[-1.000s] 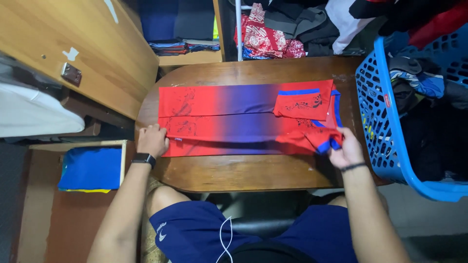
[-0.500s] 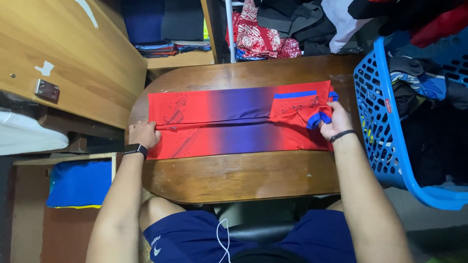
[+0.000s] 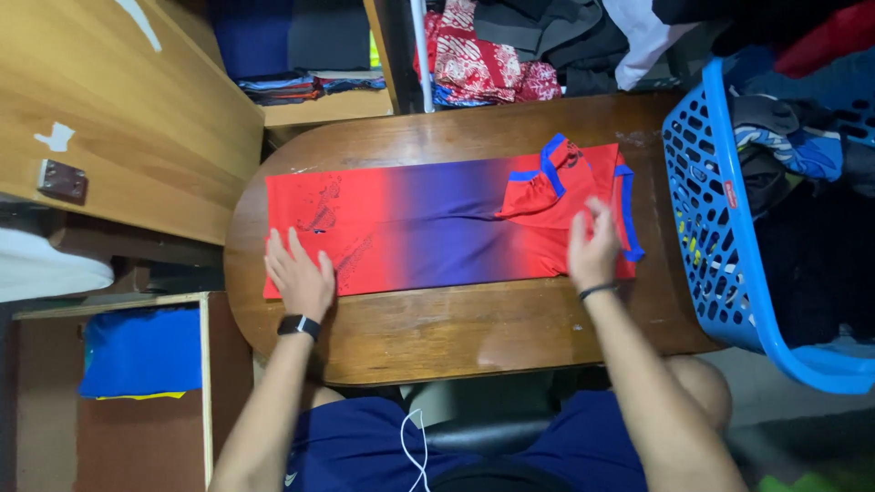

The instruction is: The person folds a red and purple t-shirt and a black graphic t-shirt on a low wooden table, then places the folded shirts into an open drawer. The person handles the shirts one at a time, smoothing and folding them neatly before storing them.

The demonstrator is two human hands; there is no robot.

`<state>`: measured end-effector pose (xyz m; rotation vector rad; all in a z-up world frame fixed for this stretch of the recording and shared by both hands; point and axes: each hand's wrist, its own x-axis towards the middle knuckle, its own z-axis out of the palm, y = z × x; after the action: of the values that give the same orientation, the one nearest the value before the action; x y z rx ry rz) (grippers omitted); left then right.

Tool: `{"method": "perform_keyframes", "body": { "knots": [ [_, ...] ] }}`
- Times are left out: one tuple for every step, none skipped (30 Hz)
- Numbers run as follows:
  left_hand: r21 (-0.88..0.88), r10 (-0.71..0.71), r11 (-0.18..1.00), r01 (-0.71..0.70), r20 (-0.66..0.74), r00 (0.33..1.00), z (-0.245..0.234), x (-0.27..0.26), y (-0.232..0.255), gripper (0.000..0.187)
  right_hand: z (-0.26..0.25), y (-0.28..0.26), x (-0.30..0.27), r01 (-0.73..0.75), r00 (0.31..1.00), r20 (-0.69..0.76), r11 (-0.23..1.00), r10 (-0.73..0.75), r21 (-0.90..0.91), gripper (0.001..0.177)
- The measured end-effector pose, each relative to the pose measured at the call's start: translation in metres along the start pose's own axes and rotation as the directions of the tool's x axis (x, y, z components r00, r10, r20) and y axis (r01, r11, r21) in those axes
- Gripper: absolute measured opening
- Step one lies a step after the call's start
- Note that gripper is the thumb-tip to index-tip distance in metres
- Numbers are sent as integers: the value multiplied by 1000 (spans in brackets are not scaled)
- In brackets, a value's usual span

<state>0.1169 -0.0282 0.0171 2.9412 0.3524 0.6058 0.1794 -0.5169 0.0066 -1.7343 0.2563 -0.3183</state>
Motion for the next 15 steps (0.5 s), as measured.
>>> {"method": "perform_keyframes", "body": {
  "knots": [
    [-68,-39,997,48,132,990,-6,-9,10,69,-2,2,-17,315,948,61,893,-312,-323,41],
    [-128,-67,986,104,265,962,-12,-18,19,74,-5,5,-34,565,804,220,594,-553,-573,37],
    [-131,-63,986,101,266,962,-1,-24,14,74,-11,12,-43,563,805,218,593,-552,-576,37],
    [-45,-71,995,87,285,956,8,-29,9,76,-18,19,-52,485,870,333,514,-363,-708,49],
    [41,-77,997,68,302,950,18,-33,4,80,-23,25,-60,419,907,395,397,-145,-817,63],
    [38,-71,997,62,302,951,15,-34,4,80,-28,26,-59,414,910,389,397,-145,-819,63],
    [58,-62,997,47,300,952,14,-34,3,81,-33,28,-58,396,917,381,371,-117,-840,65],
    [78,-53,997,31,299,953,12,-35,3,82,-38,30,-57,378,924,371,344,-88,-859,66],
    [75,-47,997,25,301,952,9,-37,2,82,-42,28,-57,372,927,366,344,-86,-862,66],
    [71,-49,997,29,298,953,6,-40,1,83,-46,27,-58,367,924,381,332,-27,-869,67],
    [64,-50,997,33,286,957,5,-37,2,83,-49,25,-52,365,920,392,319,23,-875,67],
    [59,-42,998,27,279,959,8,-38,1,83,-52,25,-51,359,923,384,318,17,-877,67],
    [57,-44,998,29,281,959,10,-42,-3,84,-55,25,-53,360,919,392,317,42,-877,67],
    [55,-45,998,31,283,958,12,-46,-6,84,-59,25,-55,360,914,399,317,67,-877,67],
    [55,-41,998,27,283,958,9,-48,-7,84,-62,26,-55,356,916,396,318,68,-879,67]
  ]
}}
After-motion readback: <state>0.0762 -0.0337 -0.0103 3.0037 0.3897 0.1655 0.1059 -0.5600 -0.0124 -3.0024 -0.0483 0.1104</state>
